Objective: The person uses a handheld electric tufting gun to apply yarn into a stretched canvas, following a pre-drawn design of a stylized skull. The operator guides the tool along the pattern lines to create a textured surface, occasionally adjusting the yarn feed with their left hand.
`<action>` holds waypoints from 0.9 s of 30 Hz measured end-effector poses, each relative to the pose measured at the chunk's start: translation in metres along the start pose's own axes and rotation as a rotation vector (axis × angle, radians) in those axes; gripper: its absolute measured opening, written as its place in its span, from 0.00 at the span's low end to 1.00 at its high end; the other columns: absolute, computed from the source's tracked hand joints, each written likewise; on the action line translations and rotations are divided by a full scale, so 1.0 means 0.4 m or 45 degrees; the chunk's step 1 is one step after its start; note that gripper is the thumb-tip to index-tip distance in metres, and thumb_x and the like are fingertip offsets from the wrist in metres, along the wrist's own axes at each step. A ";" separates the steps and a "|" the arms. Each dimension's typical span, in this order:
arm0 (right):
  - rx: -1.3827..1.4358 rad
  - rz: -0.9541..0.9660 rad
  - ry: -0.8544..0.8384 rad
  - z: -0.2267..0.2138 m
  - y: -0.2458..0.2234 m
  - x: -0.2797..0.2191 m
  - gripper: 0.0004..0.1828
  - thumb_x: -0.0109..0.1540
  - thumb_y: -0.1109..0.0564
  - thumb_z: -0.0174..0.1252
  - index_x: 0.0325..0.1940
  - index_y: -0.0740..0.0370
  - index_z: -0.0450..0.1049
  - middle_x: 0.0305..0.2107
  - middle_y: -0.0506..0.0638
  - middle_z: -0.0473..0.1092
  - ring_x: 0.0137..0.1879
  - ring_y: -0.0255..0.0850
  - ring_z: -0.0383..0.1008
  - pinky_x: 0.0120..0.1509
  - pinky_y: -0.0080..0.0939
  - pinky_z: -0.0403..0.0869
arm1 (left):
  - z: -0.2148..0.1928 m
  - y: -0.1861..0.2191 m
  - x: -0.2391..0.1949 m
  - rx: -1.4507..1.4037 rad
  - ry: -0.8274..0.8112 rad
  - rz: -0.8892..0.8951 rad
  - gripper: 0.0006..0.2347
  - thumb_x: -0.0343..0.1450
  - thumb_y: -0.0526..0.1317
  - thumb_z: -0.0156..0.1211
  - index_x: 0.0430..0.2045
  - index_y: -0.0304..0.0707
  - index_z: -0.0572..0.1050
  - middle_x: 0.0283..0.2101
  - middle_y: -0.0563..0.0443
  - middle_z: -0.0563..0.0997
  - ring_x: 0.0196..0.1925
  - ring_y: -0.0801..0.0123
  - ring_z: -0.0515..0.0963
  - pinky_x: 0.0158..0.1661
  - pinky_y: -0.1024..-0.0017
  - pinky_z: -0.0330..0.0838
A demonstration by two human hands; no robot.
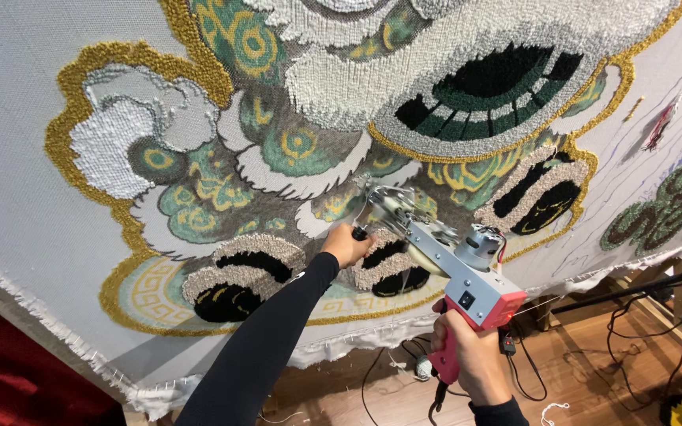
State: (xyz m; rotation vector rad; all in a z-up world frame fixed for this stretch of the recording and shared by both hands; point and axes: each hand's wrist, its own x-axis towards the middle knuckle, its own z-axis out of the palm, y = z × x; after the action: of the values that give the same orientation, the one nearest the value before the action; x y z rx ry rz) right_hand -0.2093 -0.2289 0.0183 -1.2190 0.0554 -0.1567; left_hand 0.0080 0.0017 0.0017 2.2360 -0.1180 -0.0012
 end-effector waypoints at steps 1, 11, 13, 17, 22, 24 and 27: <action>0.002 -0.007 0.001 0.002 -0.002 0.001 0.08 0.57 0.65 0.54 0.39 0.72 0.70 0.16 0.51 0.63 0.19 0.40 0.62 0.24 0.41 0.65 | -0.004 0.004 -0.001 0.001 0.017 0.000 0.22 0.69 0.56 0.65 0.16 0.32 0.80 0.16 0.50 0.79 0.16 0.68 0.78 0.25 0.66 0.73; -0.017 0.019 0.019 0.016 -0.025 0.006 0.12 0.56 0.64 0.53 0.43 0.71 0.73 0.16 0.51 0.63 0.19 0.40 0.62 0.25 0.41 0.65 | -0.020 0.024 0.002 0.004 0.035 0.058 0.20 0.69 0.54 0.65 0.19 0.33 0.79 0.19 0.47 0.81 0.20 0.66 0.80 0.29 0.64 0.74; -0.005 0.021 0.011 0.015 -0.023 0.009 0.10 0.57 0.63 0.53 0.41 0.72 0.71 0.16 0.51 0.63 0.20 0.40 0.62 0.25 0.41 0.65 | -0.026 0.029 -0.001 0.012 0.045 0.069 0.20 0.69 0.54 0.64 0.18 0.33 0.80 0.19 0.48 0.81 0.20 0.66 0.80 0.29 0.64 0.74; -0.001 0.019 -0.001 0.009 -0.026 0.012 0.09 0.57 0.64 0.54 0.40 0.72 0.70 0.16 0.51 0.63 0.20 0.40 0.63 0.25 0.41 0.65 | -0.038 0.044 -0.007 0.040 0.028 0.017 0.21 0.70 0.55 0.64 0.19 0.33 0.81 0.19 0.47 0.80 0.20 0.65 0.79 0.30 0.65 0.73; 0.022 0.045 0.028 0.016 -0.039 0.015 0.09 0.56 0.64 0.53 0.39 0.72 0.69 0.17 0.51 0.63 0.20 0.41 0.63 0.25 0.43 0.67 | -0.043 0.045 0.017 0.061 0.033 0.051 0.21 0.69 0.54 0.64 0.22 0.28 0.79 0.22 0.46 0.82 0.23 0.65 0.81 0.31 0.63 0.75; 0.033 0.048 0.016 0.018 -0.041 0.013 0.10 0.56 0.64 0.53 0.40 0.71 0.70 0.17 0.51 0.63 0.20 0.40 0.62 0.26 0.42 0.66 | -0.041 0.035 0.026 0.058 0.016 0.069 0.21 0.68 0.54 0.64 0.22 0.29 0.79 0.23 0.46 0.82 0.24 0.65 0.82 0.32 0.64 0.75; 0.039 0.036 0.009 0.020 -0.049 0.014 0.11 0.57 0.64 0.53 0.42 0.73 0.70 0.17 0.51 0.63 0.20 0.40 0.62 0.26 0.42 0.66 | -0.030 0.034 0.043 0.042 0.093 0.084 0.20 0.67 0.53 0.66 0.23 0.30 0.76 0.23 0.47 0.82 0.26 0.65 0.83 0.33 0.64 0.76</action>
State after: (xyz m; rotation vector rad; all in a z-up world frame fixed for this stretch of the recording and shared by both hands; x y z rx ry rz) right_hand -0.2045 -0.2287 0.0396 -1.1863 0.0764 -0.1366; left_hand 0.0244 0.0013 0.0205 2.2612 -0.1529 0.1193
